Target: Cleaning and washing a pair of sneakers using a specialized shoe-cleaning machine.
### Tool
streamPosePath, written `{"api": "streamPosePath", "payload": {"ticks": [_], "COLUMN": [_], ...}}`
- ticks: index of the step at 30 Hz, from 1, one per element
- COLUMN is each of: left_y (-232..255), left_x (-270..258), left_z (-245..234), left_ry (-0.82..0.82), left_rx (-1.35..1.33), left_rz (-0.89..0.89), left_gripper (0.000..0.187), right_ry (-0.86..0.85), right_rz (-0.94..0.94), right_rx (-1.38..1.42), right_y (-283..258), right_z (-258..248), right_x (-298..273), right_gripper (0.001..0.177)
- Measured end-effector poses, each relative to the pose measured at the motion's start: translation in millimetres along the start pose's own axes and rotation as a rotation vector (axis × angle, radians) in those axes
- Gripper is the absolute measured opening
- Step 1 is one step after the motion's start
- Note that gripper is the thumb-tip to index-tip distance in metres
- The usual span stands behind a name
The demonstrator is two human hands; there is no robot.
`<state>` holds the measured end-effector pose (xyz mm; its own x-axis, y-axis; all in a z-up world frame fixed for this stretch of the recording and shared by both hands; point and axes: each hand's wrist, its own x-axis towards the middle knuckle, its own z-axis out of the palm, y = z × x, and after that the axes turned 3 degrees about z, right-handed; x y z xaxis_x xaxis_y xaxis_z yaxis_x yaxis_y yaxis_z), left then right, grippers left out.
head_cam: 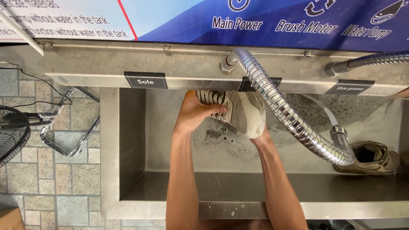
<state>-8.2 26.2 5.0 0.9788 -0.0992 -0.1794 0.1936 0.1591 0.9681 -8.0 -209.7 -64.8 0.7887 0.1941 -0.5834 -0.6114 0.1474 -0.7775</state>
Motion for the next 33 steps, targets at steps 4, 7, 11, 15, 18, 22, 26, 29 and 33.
{"api": "streamPosePath", "payload": {"ticks": [4,7,11,15,18,22,26,29,33], "left_y": [-12.2,-10.8,-19.6,-26.3,-20.7,-13.1,-10.2,-7.3,-3.5], "left_x": [5.7,11.6,11.2,9.8,8.6,7.9,7.0,6.0,10.0], "left_z": [3.5,4.8,-0.3,2.0,5.8,16.0,22.3,25.3,32.5], "left_ry": [0.091,0.245,0.286,0.209,0.189,0.146,0.157,0.173,0.188], "left_rx": [-0.208,-0.219,-0.296,-0.346,-0.328,-0.407,-0.43,-0.441,-0.359], "left_rz": [0.013,0.069,-0.064,-0.088,-0.166,-0.109,-0.18,-0.284,-0.381], "left_gripper": [0.041,0.049,0.051,0.054,0.057,0.057,0.052,0.051,0.055], "right_ry": [-0.099,-0.219,-0.16,-0.087,-0.086,-0.073,-0.059,-0.1,-0.063], "right_rz": [-0.014,-0.03,-0.107,-0.061,-0.103,-0.179,-0.106,-0.169,-0.186], "right_rx": [0.018,-0.026,-0.631,-0.849,-0.738,-0.665,-0.688,-0.61,-0.589], "right_y": [-16.7,-35.1,-48.1,-49.6,-40.0,-37.9,-41.1,-34.4,-31.5], "right_z": [7.7,13.6,31.9,39.5,29.2,21.7,15.9,10.7,7.1], "right_x": [-3.3,-9.3,-19.0,-23.8,-20.5,-21.8,-27.4,-27.1,-19.3], "right_gripper": [0.061,0.056,0.056,0.064,0.065,0.072,0.072,0.074,0.086]}}
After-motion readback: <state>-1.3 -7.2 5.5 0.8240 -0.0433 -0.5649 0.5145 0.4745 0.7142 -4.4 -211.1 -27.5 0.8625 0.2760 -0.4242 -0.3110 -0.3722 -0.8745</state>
